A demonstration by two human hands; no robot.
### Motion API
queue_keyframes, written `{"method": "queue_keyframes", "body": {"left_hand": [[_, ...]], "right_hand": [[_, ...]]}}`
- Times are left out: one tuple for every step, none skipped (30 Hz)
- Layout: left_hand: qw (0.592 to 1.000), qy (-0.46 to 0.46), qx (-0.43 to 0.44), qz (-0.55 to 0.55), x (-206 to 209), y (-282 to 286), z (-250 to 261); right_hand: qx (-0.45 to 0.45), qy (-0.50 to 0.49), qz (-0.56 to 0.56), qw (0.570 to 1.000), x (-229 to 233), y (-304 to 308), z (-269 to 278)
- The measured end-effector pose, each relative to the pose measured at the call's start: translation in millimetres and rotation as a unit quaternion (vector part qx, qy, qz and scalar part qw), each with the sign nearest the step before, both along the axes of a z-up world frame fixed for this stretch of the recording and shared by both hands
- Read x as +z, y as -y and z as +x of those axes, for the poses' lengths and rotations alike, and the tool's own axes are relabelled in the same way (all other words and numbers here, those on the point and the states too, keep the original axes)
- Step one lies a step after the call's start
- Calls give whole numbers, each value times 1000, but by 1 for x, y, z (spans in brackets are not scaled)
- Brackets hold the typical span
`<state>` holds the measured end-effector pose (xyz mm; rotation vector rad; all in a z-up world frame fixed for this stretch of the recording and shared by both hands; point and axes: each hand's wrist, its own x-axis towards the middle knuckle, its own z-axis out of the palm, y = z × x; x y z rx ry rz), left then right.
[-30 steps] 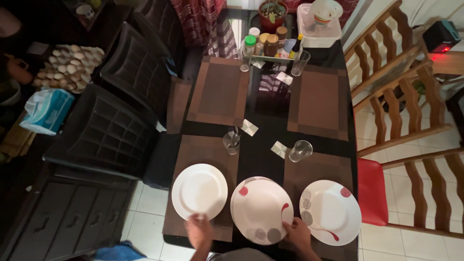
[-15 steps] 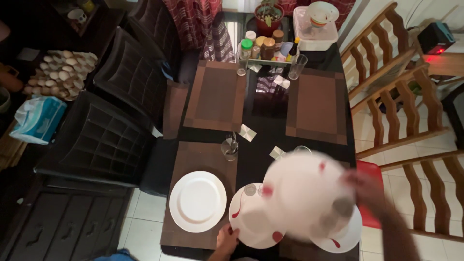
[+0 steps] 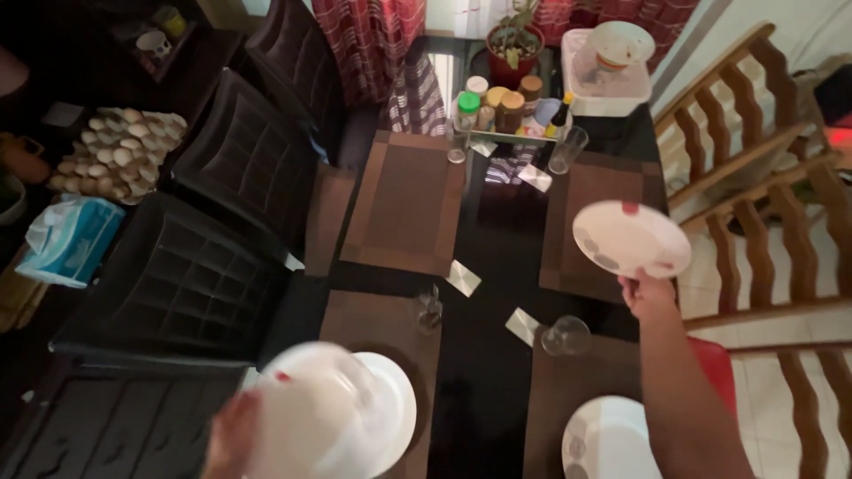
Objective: Set the dining table with placemats, plates, glasses, and silverware after gathering them from the kitchen rack.
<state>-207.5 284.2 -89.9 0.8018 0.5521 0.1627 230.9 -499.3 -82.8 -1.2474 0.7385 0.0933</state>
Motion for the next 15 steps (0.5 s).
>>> {"method": "queue_keyframes", "body": {"left_hand": [[989, -64, 87, 97, 23, -8, 14], [989, -65, 89, 98, 41, -4, 39], [968, -94, 65, 225, 58, 1, 64], [930, -121, 35, 347, 75, 6, 92], [930, -121, 33, 347, 52, 7, 122], [949, -49, 38, 309, 29, 8, 154], [962, 23, 43, 270, 6, 10, 185], [962, 23, 39, 268, 17, 32, 222], [972, -40, 42, 226, 29, 54, 257], [977, -103, 43, 182, 39, 78, 293], [978, -103, 38, 180, 21, 87, 322], [984, -97, 43, 144, 3, 97, 346], [989, -91, 48, 107, -15, 107, 369], [989, -95, 43, 104, -20, 116, 384], [985, -125, 48, 112, -25, 126, 399]], "right_hand": [[-24, -71, 34, 997, -35, 12, 17], [-22, -72, 35, 997, -40, 6, 15], [-14, -54, 23, 998, -45, 1, 13], [-11, -37, 10, 999, -49, 0, 7], [-13, -38, 10, 999, -68, 3, 11], [0, -16, -2, 1000, -86, 7, 13], [13, 7, -13, 1000, -105, 12, 14], [10, 6, -14, 1000, -95, 2, 10], [-19, -6, 25, 999, -85, -8, 6], [-50, -18, 63, 997, -74, -16, 0], [-55, -19, 61, 996, -80, -17, 4], [-48, -45, 57, 996, -86, -18, 3], [-40, -72, 53, 995, -92, -18, 3], [-45, -76, 49, 995, -98, -18, 4], [-25, -94, 63, 993, -105, -17, 4]]}}
